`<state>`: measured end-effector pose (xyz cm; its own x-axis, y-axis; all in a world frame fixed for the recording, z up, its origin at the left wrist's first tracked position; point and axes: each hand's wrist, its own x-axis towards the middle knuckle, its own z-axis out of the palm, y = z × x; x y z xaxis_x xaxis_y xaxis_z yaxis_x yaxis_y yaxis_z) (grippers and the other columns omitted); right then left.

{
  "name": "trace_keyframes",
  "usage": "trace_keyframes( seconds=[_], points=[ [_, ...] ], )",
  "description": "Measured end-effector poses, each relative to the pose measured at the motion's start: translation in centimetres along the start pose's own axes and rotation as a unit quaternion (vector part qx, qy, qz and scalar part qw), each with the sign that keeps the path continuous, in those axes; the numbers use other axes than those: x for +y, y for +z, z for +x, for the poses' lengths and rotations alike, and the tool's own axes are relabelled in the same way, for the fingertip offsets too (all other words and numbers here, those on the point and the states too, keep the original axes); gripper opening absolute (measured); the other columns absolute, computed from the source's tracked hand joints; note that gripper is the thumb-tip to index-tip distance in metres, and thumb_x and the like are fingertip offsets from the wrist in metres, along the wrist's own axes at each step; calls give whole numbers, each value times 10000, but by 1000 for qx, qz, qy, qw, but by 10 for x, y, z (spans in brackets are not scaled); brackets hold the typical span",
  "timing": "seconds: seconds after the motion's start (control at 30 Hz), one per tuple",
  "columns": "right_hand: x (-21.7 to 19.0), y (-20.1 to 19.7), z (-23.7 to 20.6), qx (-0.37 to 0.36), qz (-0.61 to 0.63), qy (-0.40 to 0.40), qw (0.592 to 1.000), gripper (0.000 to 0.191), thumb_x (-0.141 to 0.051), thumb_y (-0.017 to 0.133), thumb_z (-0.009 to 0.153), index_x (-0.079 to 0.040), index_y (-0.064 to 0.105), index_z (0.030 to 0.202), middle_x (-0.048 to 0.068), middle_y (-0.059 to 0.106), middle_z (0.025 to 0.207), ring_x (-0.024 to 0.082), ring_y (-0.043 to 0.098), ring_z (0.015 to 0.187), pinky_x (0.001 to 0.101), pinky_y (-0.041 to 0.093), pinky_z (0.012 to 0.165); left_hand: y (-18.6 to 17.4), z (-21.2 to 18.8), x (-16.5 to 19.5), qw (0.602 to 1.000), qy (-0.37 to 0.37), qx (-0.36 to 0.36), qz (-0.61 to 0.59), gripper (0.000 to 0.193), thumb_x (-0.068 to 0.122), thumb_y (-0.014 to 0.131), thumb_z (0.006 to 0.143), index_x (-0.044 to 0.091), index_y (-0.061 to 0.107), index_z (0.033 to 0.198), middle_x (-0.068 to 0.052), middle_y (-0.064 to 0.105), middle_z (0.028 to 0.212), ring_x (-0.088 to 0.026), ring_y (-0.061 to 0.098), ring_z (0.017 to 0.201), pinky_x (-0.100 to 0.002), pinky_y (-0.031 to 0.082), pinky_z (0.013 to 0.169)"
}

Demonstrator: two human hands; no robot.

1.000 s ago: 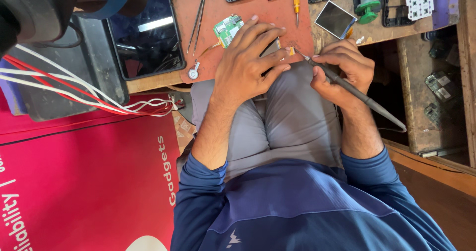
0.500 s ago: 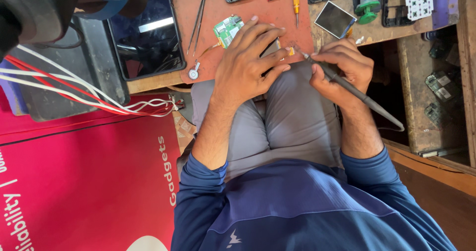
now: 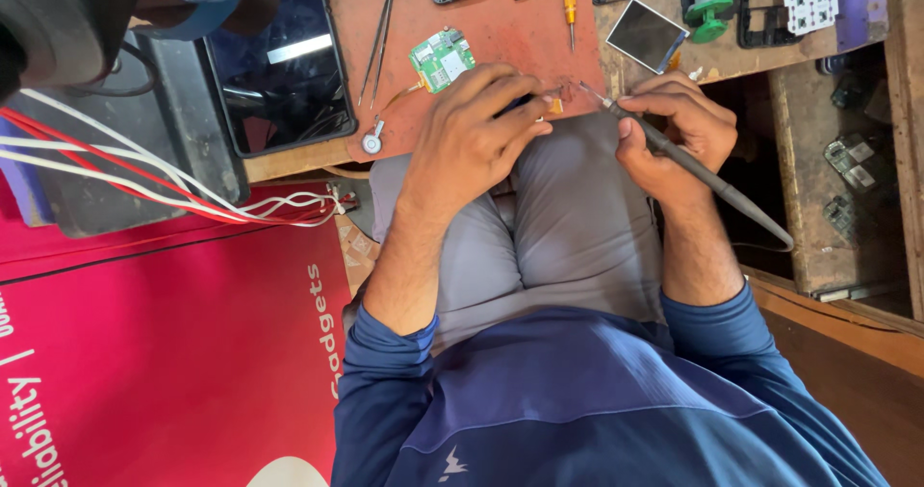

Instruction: The person uses a soldering iron to work on a small electronic component held in their left hand. They apply flux from a tube to the component and then use a small bottle to pour a granular substance onto the work area.

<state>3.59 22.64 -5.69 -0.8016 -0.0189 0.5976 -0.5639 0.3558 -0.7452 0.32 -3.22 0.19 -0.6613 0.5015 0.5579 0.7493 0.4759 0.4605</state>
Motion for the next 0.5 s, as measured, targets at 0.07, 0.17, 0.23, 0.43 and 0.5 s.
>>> trace_keyframes(
  seconds=[0.07,0.17,0.23,0.43,0.5],
  points=[
    [-2,-2,1,-18,-13,0,1000,165,9,784,902,51,721,1048,161,707,948,232,693,881,290,540,801,-1,4,1,1000,-7,3,-10,204,237,784,935,93,751,1075,-28,703,1101,-253,653,1052,-405,554,849],
    [-4,-2,4,-24,-14,10,1000,172,12,783,876,46,728,1036,156,705,951,222,686,859,278,522,767,-2,10,0,998,-39,-4,-42,181,257,792,927,102,744,1007,-12,722,1039,-254,664,978,-400,552,812],
    [-5,-1,6,-28,-14,15,999,182,12,782,864,38,732,1037,152,702,963,218,682,851,273,517,758,-2,12,1,998,-49,2,-40,160,236,785,932,102,735,1002,-12,728,1030,-256,672,950,-399,551,788],
    [-9,-2,8,-54,-38,3,998,192,9,798,862,19,742,1045,130,697,942,213,681,844,283,520,787,1,17,-2,997,-62,38,-24,106,134,726,963,69,721,1046,-56,735,997,-286,688,907,-419,543,766],
    [-9,-2,9,-57,-31,0,998,198,5,800,859,20,739,1047,130,700,949,213,682,850,288,517,800,4,18,0,994,-100,44,-28,97,136,721,977,63,725,1040,-71,740,941,-296,701,865,-424,538,732]
  ],
)
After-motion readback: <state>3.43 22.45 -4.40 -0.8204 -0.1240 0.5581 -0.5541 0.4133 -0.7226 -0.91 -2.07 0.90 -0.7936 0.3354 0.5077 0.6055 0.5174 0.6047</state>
